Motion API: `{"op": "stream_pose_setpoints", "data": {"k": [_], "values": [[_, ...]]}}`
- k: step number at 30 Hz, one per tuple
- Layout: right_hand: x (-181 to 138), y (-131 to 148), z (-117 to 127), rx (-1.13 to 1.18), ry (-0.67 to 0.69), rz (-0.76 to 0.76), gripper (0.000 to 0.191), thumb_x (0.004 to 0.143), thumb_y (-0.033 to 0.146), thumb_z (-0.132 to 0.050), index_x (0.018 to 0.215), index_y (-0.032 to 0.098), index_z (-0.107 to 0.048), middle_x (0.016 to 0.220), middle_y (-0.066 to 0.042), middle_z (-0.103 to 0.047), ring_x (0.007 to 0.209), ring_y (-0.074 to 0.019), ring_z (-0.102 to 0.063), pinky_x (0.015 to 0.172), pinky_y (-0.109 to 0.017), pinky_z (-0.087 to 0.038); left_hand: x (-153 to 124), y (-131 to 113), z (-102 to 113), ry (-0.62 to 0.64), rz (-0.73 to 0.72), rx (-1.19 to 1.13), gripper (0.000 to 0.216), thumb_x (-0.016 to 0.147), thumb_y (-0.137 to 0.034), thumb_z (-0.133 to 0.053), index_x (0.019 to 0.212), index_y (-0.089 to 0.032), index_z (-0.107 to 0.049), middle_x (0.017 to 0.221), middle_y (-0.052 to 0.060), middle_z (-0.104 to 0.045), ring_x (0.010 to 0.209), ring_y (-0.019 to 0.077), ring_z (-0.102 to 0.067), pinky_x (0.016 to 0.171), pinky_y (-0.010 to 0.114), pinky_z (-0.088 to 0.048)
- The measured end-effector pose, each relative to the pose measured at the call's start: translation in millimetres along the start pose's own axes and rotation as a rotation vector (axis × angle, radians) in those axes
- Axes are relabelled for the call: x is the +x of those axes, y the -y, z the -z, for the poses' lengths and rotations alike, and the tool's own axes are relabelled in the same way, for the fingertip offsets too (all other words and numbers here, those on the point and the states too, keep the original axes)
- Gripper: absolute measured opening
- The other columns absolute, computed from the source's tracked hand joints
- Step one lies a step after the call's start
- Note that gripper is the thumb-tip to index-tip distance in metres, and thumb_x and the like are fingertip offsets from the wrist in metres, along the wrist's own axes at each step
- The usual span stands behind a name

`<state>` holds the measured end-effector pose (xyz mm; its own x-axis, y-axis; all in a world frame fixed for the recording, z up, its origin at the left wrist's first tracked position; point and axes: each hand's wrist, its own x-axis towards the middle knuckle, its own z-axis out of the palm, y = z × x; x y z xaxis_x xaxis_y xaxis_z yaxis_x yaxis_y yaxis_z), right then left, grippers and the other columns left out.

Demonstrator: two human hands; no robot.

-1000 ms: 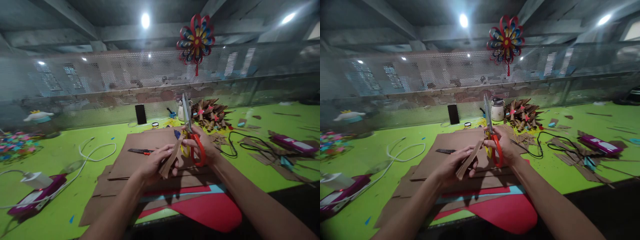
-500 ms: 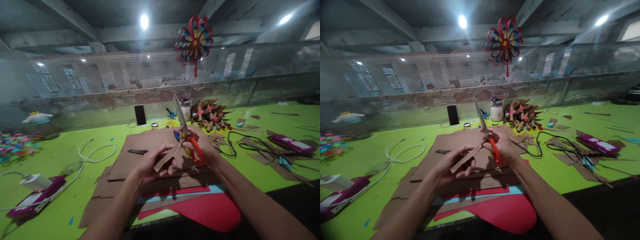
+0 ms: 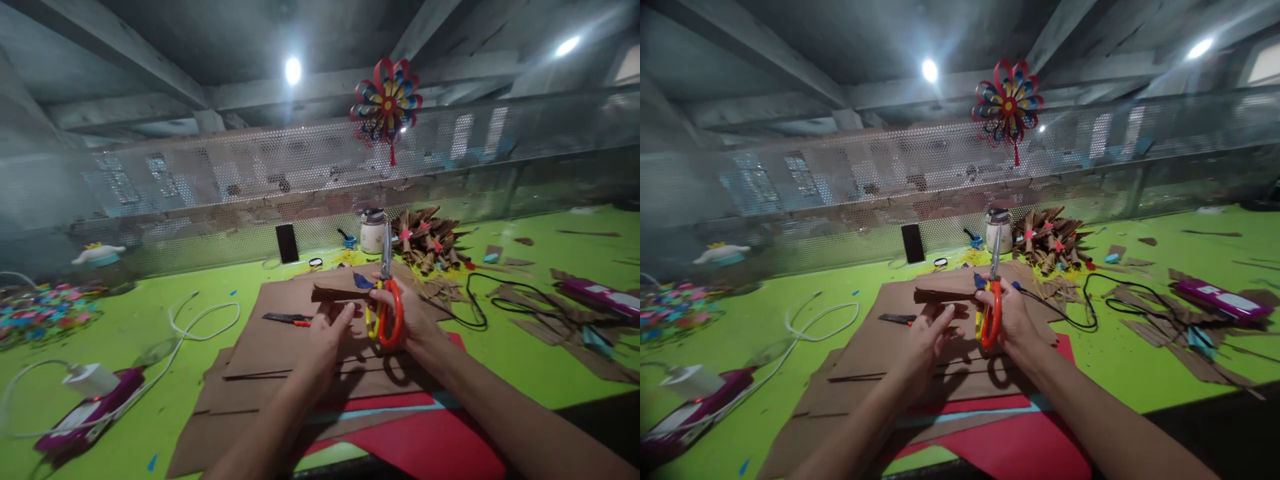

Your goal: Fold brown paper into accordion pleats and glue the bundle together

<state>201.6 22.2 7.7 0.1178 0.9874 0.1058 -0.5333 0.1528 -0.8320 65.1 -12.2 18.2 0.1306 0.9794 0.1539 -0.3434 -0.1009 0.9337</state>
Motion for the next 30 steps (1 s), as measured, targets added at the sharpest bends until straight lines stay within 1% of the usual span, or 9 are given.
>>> {"op": "stream_pose_setpoints", "data": {"k": [3, 6, 11, 15, 18, 21, 24, 28, 30], "values": [[-9, -9, -8, -0.049, 0.02, 0.005, 0.05, 0.056, 0.021, -0.071, 0.101, 0.02, -0.052, 0.061, 0.006, -0.055, 0.05, -0.0103, -0.054, 0.043, -0.019, -0.04, 4, 3, 7, -0.081, -0.004, 0.016, 0.034, 0.071, -0.034, -0.065, 0.099, -0.017, -0.055, 0.094, 0.007, -0.061, 0.08, 0.0154, -0.058, 0.057, 0.022, -0.046], [-16, -15, -14, -0.074, 0.054, -0.029, 0.052, 0.055, 0.021, -0.072, 0.102, 0.019, -0.051, 0.058, 0.007, -0.053, 0.05, -0.0102, -0.053, 0.045, -0.02, -0.039, 8, 4, 13, -0.133, 0.009, 0.012, 0.032, 0.071, -0.03, -0.064, 0.098, -0.017, -0.053, 0.095, 0.006, -0.061, 0.073, 0.0133, -0.058, 0.053, 0.021, -0.046], [-24, -16, -19, -0.11, 0.116, -0.098, 0.051, 0.055, 0.023, -0.073, 0.1, 0.02, -0.049, 0.057, 0.008, -0.052, 0.047, -0.009, -0.051, 0.046, -0.02, -0.038, 11, 3, 17, -0.15, 0.048, -0.047, 0.026, 0.07, -0.018, -0.059, 0.095, -0.017, -0.053, 0.088, 0.004, -0.062, 0.065, 0.0111, -0.057, 0.051, 0.02, -0.047], [-27, -18, -20, -0.164, 0.087, -0.068, 0.052, 0.052, 0.024, -0.075, 0.097, 0.021, -0.05, 0.056, 0.009, -0.05, 0.047, -0.008, -0.049, 0.047, -0.019, -0.039, 13, 4, 21, -0.185, 0.098, -0.135, 0.014, 0.074, -0.018, -0.054, 0.087, -0.014, -0.055, 0.079, 0.005, -0.062, 0.062, 0.0113, -0.057, 0.052, 0.022, -0.049], [-28, -19, -18, -0.187, 0.098, -0.082, 0.053, 0.053, 0.025, -0.075, 0.1, 0.021, -0.05, 0.061, 0.007, -0.053, 0.051, -0.0095, -0.053, 0.047, -0.02, -0.04, 15, 4, 23, -0.174, 0.073, -0.156, 0.013, 0.076, -0.02, -0.052, 0.086, -0.012, -0.055, 0.076, 0.005, -0.062, 0.063, 0.0129, -0.058, 0.053, 0.023, -0.05], [-29, -20, -16, -0.155, 0.138, -0.124, 0.054, 0.057, 0.026, -0.074, 0.104, 0.021, -0.049, 0.061, 0.006, -0.053, 0.053, -0.0118, -0.056, 0.046, -0.021, -0.042, 17, 4, 26, -0.182, 0.074, -0.143, 0.014, 0.076, -0.022, -0.052, 0.086, -0.012, -0.056, 0.072, 0.005, -0.061, 0.058, 0.0125, -0.058, 0.046, 0.021, -0.048], [-31, -19, -15, -0.124, 0.169, -0.147, 0.054, 0.059, 0.025, -0.072, 0.107, 0.022, -0.049, 0.062, 0.006, -0.054, 0.053, -0.0121, -0.057, 0.047, -0.022, -0.044, 21, 4, 32, -0.25, 0.097, -0.138, 0.013, 0.076, -0.023, -0.051, 0.08, -0.011, -0.056, 0.067, 0.004, -0.06, 0.053, 0.0114, -0.057, 0.041, 0.019, -0.046], [-33, -17, -17, -0.153, 0.171, -0.166, 0.055, 0.057, 0.024, -0.073, 0.107, 0.021, -0.05, 0.061, 0.007, -0.053, 0.05, -0.0105, -0.055, 0.045, -0.021, -0.043, 29, 2, 44, -0.37, 0.098, -0.145, 0.008, 0.073, -0.019, -0.053, 0.07, -0.012, -0.055, 0.059, 0.001, -0.057, 0.048, 0.0093, -0.056, 0.043, 0.018, -0.048], [-34, -16, -17, -0.157, 0.185, -0.176, 0.056, 0.056, 0.025, -0.074, 0.107, 0.021, -0.05, 0.06, 0.007, -0.053, 0.051, -0.0113, -0.056, 0.045, -0.021, -0.044, 32, 0, 48, -0.401, 0.092, -0.147, 0.006, 0.072, -0.017, -0.054, 0.068, -0.012, -0.055, 0.057, 0.001, -0.057, 0.048, 0.0088, -0.056, 0.043, 0.017, -0.047]]}}
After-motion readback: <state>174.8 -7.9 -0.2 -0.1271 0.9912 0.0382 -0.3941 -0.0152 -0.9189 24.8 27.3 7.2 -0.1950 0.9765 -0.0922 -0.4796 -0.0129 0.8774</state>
